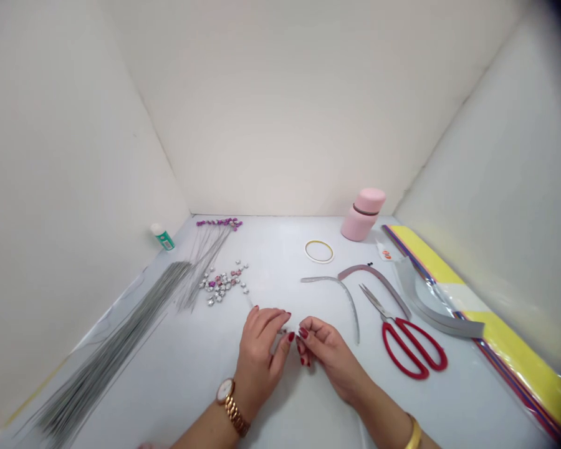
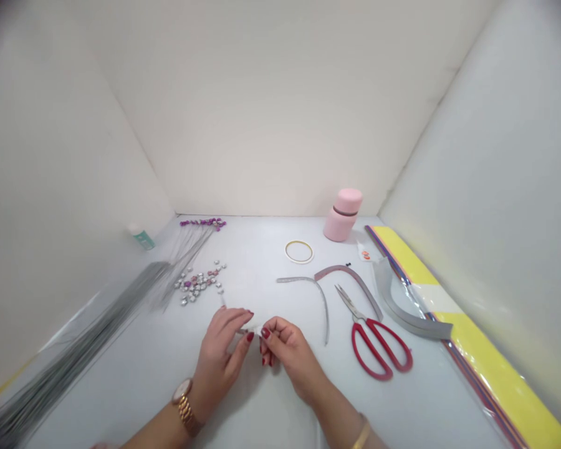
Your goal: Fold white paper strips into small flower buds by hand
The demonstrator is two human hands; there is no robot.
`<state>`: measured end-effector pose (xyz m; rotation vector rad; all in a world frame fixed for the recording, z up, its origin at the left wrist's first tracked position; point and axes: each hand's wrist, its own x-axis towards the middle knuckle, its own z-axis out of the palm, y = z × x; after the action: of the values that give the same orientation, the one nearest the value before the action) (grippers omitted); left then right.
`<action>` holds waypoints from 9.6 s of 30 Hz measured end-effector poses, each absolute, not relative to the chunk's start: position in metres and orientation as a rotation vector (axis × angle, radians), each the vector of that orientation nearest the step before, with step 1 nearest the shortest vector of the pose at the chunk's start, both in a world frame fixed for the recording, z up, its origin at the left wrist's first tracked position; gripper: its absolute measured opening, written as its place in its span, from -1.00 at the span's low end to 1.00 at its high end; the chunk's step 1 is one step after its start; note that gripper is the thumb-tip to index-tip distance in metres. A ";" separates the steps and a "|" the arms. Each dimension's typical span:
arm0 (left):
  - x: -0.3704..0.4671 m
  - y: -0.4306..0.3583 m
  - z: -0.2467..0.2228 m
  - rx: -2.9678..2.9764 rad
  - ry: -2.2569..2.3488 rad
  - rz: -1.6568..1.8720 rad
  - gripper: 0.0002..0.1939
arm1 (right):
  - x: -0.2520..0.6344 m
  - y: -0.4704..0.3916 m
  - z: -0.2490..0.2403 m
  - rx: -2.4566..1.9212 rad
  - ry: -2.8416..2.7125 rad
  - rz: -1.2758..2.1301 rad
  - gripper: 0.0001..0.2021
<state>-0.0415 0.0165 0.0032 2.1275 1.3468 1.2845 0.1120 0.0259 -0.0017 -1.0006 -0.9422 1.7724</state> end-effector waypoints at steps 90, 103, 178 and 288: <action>-0.028 0.025 0.001 0.705 0.841 0.832 -0.87 | 0.108 0.024 -0.009 -1.169 -1.193 1.523 -0.76; -0.030 0.026 -0.003 1.066 1.026 0.897 -0.83 | 0.109 0.025 -0.011 -1.195 -1.191 1.491 -0.77; -0.032 0.028 0.002 1.066 1.155 0.919 -0.78 | 0.109 0.024 -0.011 -1.231 -1.293 1.477 -0.74; -0.030 0.026 -0.005 0.915 0.989 1.039 -0.78 | 0.104 0.019 -0.002 -1.188 -1.029 1.631 -0.82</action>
<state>-0.0296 0.0262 -0.0049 0.9154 0.9887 1.0390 0.1040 0.0191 -0.0016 -1.1877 -1.0290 1.6313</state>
